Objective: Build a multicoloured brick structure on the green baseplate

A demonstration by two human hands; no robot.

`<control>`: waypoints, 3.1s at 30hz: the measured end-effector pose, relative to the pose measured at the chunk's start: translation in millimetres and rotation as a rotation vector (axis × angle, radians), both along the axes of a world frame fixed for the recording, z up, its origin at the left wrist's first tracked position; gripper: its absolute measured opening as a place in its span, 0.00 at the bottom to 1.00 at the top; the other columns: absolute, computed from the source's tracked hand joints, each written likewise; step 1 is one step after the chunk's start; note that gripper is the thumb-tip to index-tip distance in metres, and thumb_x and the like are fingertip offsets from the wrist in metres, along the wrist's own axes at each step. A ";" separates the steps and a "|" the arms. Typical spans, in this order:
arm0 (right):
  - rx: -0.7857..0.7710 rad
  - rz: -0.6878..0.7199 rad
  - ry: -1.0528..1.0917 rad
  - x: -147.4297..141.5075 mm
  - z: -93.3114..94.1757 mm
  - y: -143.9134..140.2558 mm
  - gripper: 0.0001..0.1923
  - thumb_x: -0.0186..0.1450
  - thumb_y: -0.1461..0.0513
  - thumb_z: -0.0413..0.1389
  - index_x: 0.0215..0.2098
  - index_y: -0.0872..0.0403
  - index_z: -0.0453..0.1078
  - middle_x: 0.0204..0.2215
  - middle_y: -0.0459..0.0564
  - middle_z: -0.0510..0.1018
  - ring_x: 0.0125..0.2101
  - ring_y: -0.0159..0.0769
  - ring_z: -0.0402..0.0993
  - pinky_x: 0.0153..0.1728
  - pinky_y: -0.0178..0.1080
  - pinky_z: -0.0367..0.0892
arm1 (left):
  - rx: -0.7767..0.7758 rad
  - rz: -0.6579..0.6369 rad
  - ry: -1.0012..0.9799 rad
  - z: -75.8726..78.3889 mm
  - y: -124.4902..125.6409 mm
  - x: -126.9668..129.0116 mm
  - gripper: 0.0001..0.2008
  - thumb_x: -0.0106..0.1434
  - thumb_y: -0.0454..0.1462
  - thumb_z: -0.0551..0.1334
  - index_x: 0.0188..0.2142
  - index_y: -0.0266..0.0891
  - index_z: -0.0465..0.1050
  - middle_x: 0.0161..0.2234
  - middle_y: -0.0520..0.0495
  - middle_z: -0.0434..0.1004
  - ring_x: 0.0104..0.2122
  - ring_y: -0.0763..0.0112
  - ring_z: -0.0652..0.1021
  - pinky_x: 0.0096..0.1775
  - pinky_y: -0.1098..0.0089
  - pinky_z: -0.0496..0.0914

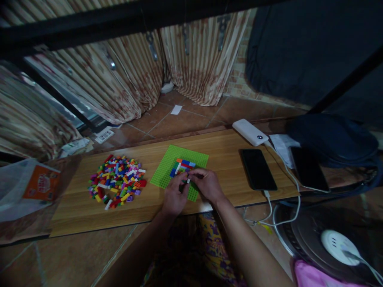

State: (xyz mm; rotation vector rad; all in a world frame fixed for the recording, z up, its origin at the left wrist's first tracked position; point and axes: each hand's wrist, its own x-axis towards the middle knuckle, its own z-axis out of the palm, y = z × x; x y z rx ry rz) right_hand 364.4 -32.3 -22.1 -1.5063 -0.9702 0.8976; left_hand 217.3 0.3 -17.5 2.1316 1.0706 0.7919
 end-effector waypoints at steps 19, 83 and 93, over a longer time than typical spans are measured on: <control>-0.147 0.125 0.108 17.0 16.5 10.6 0.15 0.48 0.53 0.66 0.29 0.53 0.78 0.22 0.44 0.78 0.20 0.28 0.67 0.24 0.34 0.65 | 0.195 -0.052 0.006 -6.7 0.1 2.9 0.12 0.67 0.34 0.55 0.45 0.41 0.74 0.36 0.45 0.75 0.38 0.68 0.76 0.42 0.67 0.73; -0.340 -0.266 -0.175 51.6 -6.4 57.7 0.22 0.51 0.49 0.60 0.35 0.57 0.74 0.18 0.46 0.75 0.17 0.32 0.70 0.19 0.35 0.68 | 0.063 0.016 0.182 16.0 -19.9 -22.0 0.33 0.58 0.36 0.57 0.63 0.31 0.53 0.55 0.34 0.66 0.52 0.51 0.67 0.55 0.52 0.63; -0.386 -0.256 -0.280 37.7 -1.4 54.5 0.21 0.52 0.50 0.59 0.36 0.57 0.76 0.21 0.50 0.78 0.22 0.38 0.74 0.24 0.38 0.69 | 0.084 -0.032 0.125 6.4 -19.5 -47.9 0.29 0.63 0.38 0.54 0.62 0.33 0.55 0.57 0.37 0.67 0.54 0.56 0.68 0.57 0.55 0.63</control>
